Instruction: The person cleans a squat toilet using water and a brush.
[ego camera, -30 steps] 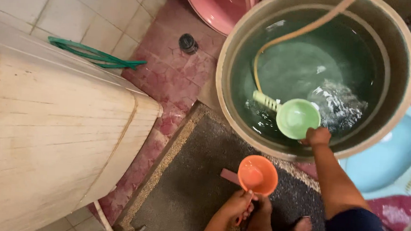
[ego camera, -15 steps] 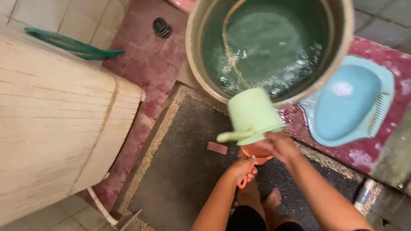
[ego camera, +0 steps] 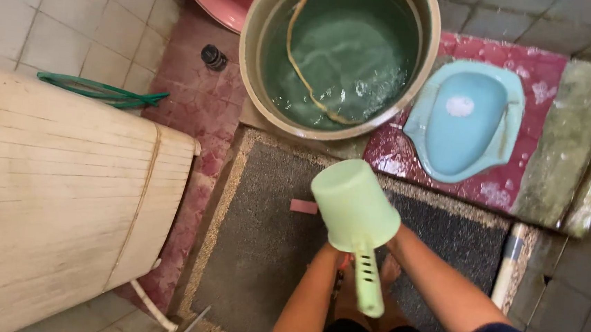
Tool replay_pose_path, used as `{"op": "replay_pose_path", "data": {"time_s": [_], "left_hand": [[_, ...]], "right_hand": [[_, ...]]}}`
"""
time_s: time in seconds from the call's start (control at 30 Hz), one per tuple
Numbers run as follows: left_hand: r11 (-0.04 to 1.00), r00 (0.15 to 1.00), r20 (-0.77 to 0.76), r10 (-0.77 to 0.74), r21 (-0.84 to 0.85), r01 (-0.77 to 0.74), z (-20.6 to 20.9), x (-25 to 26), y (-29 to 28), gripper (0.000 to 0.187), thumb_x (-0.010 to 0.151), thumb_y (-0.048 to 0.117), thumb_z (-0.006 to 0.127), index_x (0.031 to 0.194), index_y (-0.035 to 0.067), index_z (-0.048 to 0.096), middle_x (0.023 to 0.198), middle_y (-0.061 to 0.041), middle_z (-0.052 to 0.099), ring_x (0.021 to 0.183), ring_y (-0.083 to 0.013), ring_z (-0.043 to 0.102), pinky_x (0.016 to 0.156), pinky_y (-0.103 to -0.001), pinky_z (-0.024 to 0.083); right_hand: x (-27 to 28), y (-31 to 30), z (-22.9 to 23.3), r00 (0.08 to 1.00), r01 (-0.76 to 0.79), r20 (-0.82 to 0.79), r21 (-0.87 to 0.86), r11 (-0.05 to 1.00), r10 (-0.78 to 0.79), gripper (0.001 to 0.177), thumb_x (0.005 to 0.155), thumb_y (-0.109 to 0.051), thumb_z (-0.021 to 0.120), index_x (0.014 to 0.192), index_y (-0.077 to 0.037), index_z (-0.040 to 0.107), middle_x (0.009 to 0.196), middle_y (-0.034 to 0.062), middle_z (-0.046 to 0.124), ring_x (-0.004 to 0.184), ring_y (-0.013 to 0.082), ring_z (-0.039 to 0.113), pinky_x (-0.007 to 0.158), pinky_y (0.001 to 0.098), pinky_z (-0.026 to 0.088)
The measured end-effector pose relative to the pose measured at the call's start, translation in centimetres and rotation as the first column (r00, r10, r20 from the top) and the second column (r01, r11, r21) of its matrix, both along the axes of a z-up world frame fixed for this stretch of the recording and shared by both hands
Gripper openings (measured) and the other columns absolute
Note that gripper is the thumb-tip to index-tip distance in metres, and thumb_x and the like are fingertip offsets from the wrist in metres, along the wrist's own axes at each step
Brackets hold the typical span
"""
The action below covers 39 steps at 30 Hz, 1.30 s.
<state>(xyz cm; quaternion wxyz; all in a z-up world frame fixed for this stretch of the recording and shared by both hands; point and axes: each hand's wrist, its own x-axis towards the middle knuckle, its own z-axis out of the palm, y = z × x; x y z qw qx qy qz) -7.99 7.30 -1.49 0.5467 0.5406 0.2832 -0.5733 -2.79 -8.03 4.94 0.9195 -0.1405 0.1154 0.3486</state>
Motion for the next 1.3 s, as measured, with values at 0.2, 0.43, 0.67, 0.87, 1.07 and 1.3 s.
{"op": "replay_pose_path", "data": {"time_s": [0.2, 0.43, 0.67, 0.87, 1.07, 1.3], "left_hand": [[0.997, 0.996, 0.05, -0.074, 0.039, 0.072, 1.8, -0.3, 0.2, 0.029, 0.105, 0.037, 0.05, 0.101, 0.009, 0.059, 0.067, 0.002, 0.049, 0.047, -0.0078, 0.038, 0.042, -0.026, 0.032], [0.997, 0.988, 0.14, -0.065, 0.045, 0.059, 4.8, 1.0, 1.1, 0.021, 0.101, 0.032, 0.056, 0.1, 0.011, 0.058, 0.067, 0.001, 0.05, 0.045, -0.0085, 0.038, 0.041, -0.027, 0.03], [0.984, 0.807, 0.568, -0.165, 0.156, 0.091, 5.2, -1.2, 4.4, 0.02, 0.095, 0.019, 0.065, 0.11, 0.005, 0.063, 0.081, -0.011, 0.063, 0.062, -0.0227, 0.054, 0.053, -0.039, 0.042], [0.797, 0.493, 0.647, -0.581, 0.575, 0.185, 17.7, -0.8, 2.5, 0.029, 0.095, 0.022, 0.06, 0.12, 0.007, 0.059, 0.107, -0.026, 0.069, 0.102, -0.0467, 0.065, 0.09, -0.056, 0.05], [0.712, 0.371, 0.614, -0.697, 0.657, 0.249, 20.9, -2.1, -0.4, 0.025, 0.1, 0.02, 0.053, 0.121, 0.006, 0.055, 0.107, -0.026, 0.07, 0.098, -0.0456, 0.067, 0.087, -0.057, 0.051], [0.578, -0.027, 0.604, -0.796, 0.774, 0.26, 20.7, -4.4, -4.4, 0.024, 0.093, 0.009, 0.055, 0.117, 0.007, 0.054, 0.101, -0.017, 0.07, 0.088, -0.0386, 0.072, 0.079, -0.055, 0.054]], "right_hand": [[0.6, -0.6, 4.7, 0.961, -0.166, 0.252, 0.191, 0.968, 0.115, 0.049, 0.109, -0.034, 0.05, 0.139, 0.004, 0.055, 0.126, 0.0279, 0.067, 0.11, 0.0394, 0.07, 0.095, 0.0504, 0.057], [7.8, -2.6, -2.4, 0.949, 0.144, 0.096, -0.979, -0.143, 0.299, 0.036, 0.108, -0.027, 0.063, 0.136, -0.005, 0.063, 0.123, 0.0203, 0.072, 0.107, 0.0305, 0.072, 0.096, 0.0462, 0.059], [8.4, -3.7, 4.8, 0.999, -0.005, 0.008, -0.936, 0.352, 0.036, 0.056, 0.101, -0.049, 0.053, 0.147, -0.016, 0.047, 0.133, 0.0107, 0.061, 0.126, 0.0306, 0.058, 0.102, 0.0556, 0.047], [-2.3, -3.0, -6.2, 0.935, -0.126, -0.312, -0.737, 0.664, -0.17, 0.04, 0.107, -0.036, 0.04, 0.131, -0.01, 0.06, 0.114, 0.011, 0.069, 0.109, 0.0277, 0.064, 0.091, 0.0474, 0.057], [-6.2, -3.4, -7.2, 0.867, 0.097, -0.352, -0.576, 0.811, -0.353, 0.032, 0.107, -0.027, 0.042, 0.128, -0.009, 0.059, 0.11, 0.0123, 0.071, 0.096, 0.0251, 0.072, 0.086, 0.0456, 0.062], [-9.1, -8.6, -9.6, 0.87, 0.139, -0.271, -0.667, 0.732, -0.412, 0.034, 0.101, -0.034, 0.05, 0.123, -0.011, 0.063, 0.107, 0.0128, 0.072, 0.086, 0.027, 0.073, 0.08, 0.0499, 0.061]]}}
